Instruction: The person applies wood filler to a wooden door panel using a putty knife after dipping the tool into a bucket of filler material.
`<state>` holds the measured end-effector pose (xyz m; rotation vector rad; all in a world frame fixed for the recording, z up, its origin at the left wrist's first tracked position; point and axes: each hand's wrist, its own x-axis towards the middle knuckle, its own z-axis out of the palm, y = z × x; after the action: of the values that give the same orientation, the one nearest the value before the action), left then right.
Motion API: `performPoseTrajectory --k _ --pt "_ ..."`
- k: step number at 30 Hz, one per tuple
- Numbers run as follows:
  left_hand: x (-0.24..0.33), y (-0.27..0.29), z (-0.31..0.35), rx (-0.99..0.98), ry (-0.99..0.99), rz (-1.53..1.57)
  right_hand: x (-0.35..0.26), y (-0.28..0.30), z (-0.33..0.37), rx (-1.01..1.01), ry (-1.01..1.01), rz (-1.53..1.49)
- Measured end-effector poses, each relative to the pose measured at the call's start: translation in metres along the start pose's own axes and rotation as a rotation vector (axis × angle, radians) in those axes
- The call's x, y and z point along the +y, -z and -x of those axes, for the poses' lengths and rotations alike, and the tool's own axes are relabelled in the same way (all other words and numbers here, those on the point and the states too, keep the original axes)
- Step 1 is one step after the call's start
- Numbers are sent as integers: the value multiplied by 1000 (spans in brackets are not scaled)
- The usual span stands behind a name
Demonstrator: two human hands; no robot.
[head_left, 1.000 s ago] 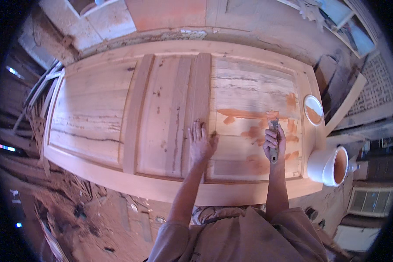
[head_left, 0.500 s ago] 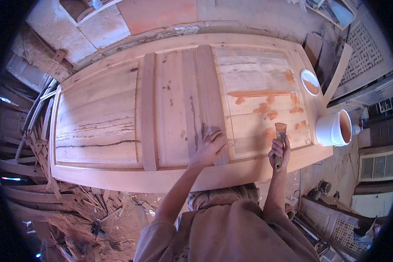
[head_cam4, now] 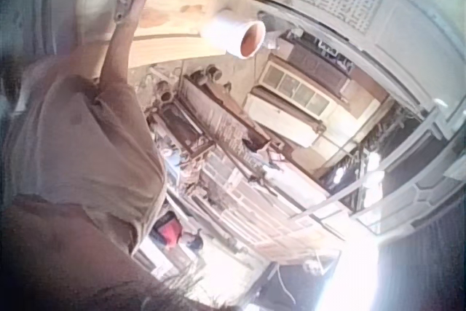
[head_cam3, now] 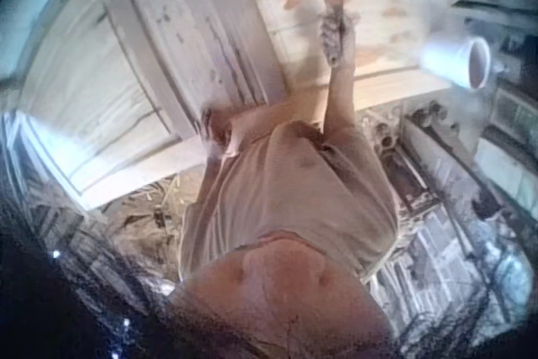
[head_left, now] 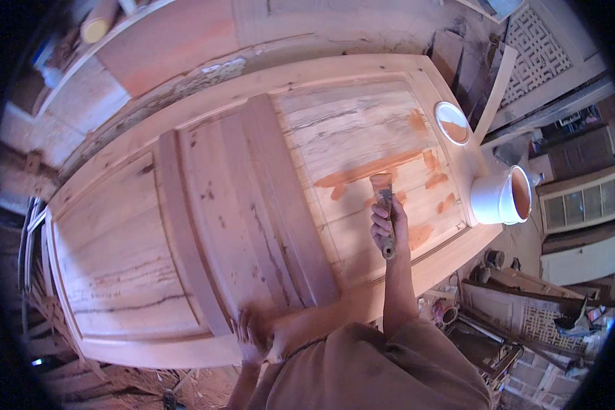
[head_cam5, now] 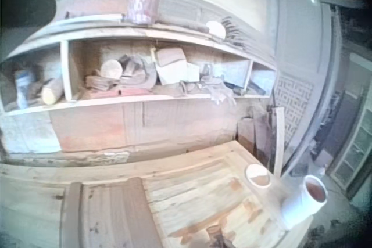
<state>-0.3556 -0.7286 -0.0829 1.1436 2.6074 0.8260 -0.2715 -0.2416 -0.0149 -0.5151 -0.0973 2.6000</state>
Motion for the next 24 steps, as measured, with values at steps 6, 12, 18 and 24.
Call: performPoseTrajectory --k 6,12,18,24 --pt "3 0 -14 -97 -6 -50 -75 5 -39 195 46 599" --pt "-12 -12 11 41 -39 -52 -154 -33 -113 419 160 1869" --pt "7 -3 -22 70 -26 60 -190 -35 -171 168 163 2427" --pt "28 6 -47 69 -37 17 -182 -30 -178 167 235 2550"
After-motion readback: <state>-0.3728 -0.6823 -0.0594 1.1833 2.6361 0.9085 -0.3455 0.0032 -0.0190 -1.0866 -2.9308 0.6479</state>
